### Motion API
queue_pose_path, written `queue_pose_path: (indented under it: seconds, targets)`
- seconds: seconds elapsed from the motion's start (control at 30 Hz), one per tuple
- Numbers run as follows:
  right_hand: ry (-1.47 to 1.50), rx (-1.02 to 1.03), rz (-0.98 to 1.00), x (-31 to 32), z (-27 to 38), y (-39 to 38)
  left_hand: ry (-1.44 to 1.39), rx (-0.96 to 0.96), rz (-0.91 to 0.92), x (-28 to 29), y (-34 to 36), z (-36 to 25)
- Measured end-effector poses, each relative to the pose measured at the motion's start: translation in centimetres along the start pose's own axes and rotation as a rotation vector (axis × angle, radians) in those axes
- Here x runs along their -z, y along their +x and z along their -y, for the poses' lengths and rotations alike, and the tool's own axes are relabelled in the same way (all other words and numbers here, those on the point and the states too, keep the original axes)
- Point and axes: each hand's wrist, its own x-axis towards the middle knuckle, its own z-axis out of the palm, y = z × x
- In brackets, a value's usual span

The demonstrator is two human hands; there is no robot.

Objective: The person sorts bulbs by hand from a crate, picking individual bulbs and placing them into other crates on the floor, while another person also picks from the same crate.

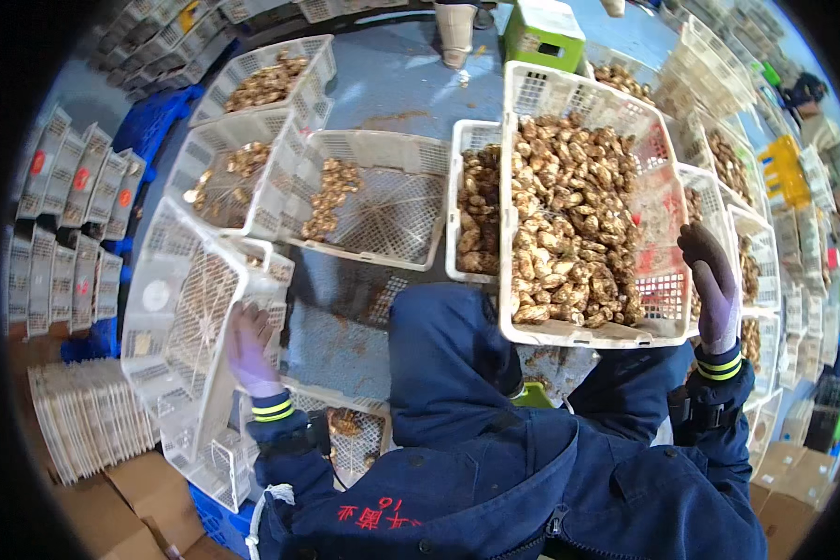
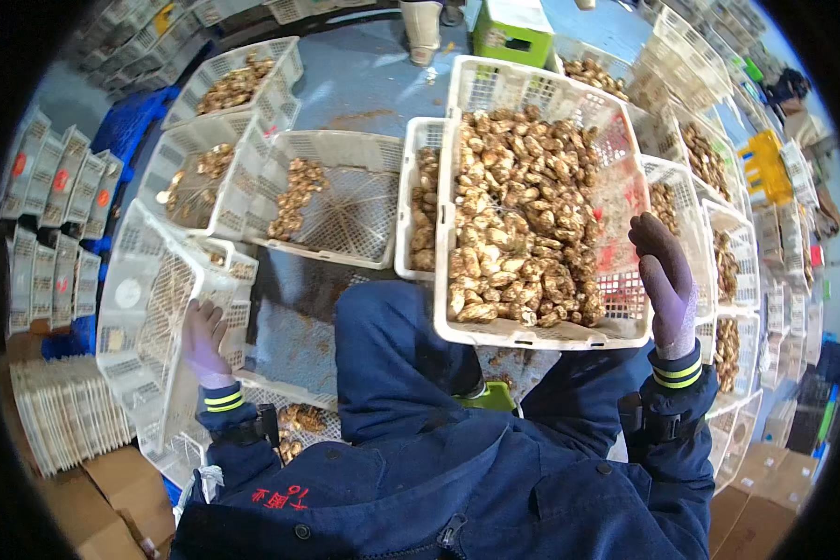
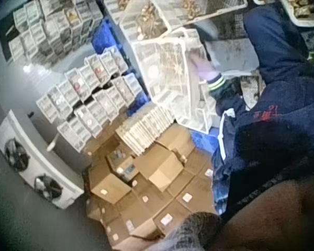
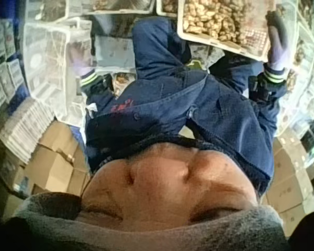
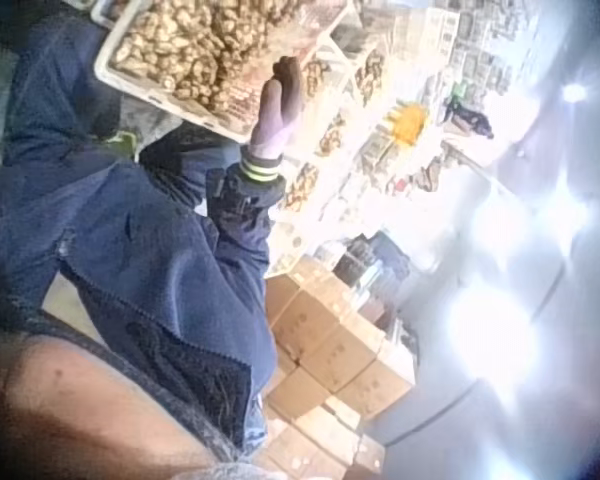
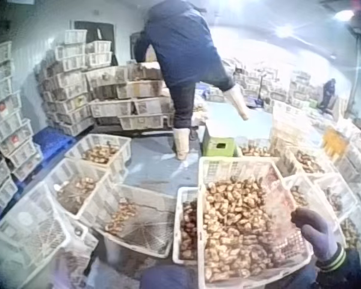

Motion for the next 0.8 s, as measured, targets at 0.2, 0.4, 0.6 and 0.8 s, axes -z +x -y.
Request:
queue_pose_path:
  seconds: [0.2, 0.4, 0.6, 0.8]
  targets:
    - [0.102, 0.074, 0.017, -1.5, 0.6, -1.9, -0.579, 0.480, -0.354, 3.4, -7.6, -4.7]
    - [0.137, 0.122, -0.081, 1.3, 1.1, -4.3, -0.645, 0.464, -0.427, 4.7, -2.8, -2.6]
    - [0.176, 0.109, -0.185, 3.5, 0.3, -6.9, -0.761, 0.451, -0.572, 7.6, 1.2, -0.4]
    - [0.219, 0.118, -0.231, 4.0, 0.1, -8.2, -0.771, 0.268, -0.786, 5.7, 2.3, -2.5]
